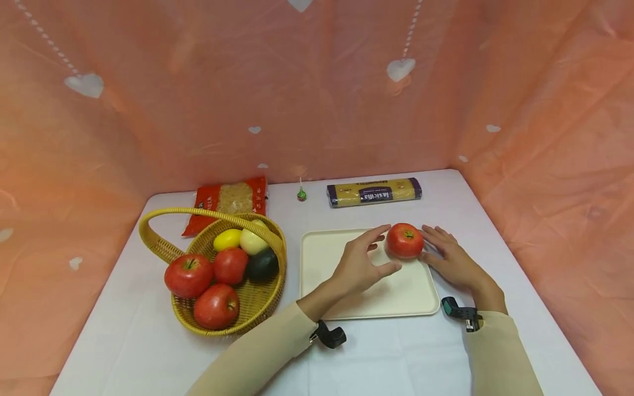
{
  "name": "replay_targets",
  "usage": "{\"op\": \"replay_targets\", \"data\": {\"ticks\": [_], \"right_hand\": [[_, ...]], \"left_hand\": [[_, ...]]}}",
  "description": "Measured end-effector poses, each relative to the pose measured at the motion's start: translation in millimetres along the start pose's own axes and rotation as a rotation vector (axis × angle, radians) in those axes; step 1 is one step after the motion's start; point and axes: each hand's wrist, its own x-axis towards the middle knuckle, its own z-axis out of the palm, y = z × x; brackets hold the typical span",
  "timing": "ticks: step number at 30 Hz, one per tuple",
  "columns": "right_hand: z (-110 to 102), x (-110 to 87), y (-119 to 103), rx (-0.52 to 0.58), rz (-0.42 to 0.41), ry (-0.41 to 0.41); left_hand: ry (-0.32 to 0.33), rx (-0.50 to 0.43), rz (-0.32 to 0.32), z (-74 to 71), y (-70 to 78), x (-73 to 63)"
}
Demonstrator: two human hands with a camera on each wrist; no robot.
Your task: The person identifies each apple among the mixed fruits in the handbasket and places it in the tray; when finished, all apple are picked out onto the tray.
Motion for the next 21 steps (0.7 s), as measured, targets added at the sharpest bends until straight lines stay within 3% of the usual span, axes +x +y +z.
{"op": "replay_targets", "data": {"ticks": [3, 9, 15, 21], "right_hand": [[0, -0.8, -1, 0.0, -0.003, 0.003], [1, -3.6, -1, -0.016, -0.001, 0.002], [2, -2.7, 0, -0.011, -0.027, 0.008], [1, -2.0, -1, -0.019, -0.043, 0.014]], "left_hand": [[-0.022, -0.08, 0.042, -15.2, 9.8, -20.0], [-0.02, -0.073, 0.201, -43.8, 24.5, -61.8], [-0.045, -0.207, 0.193, -82.9, 26.6, -103.4], [0.011, -0.283, 0.198, -133.8, 18.8, -142.8]]}}
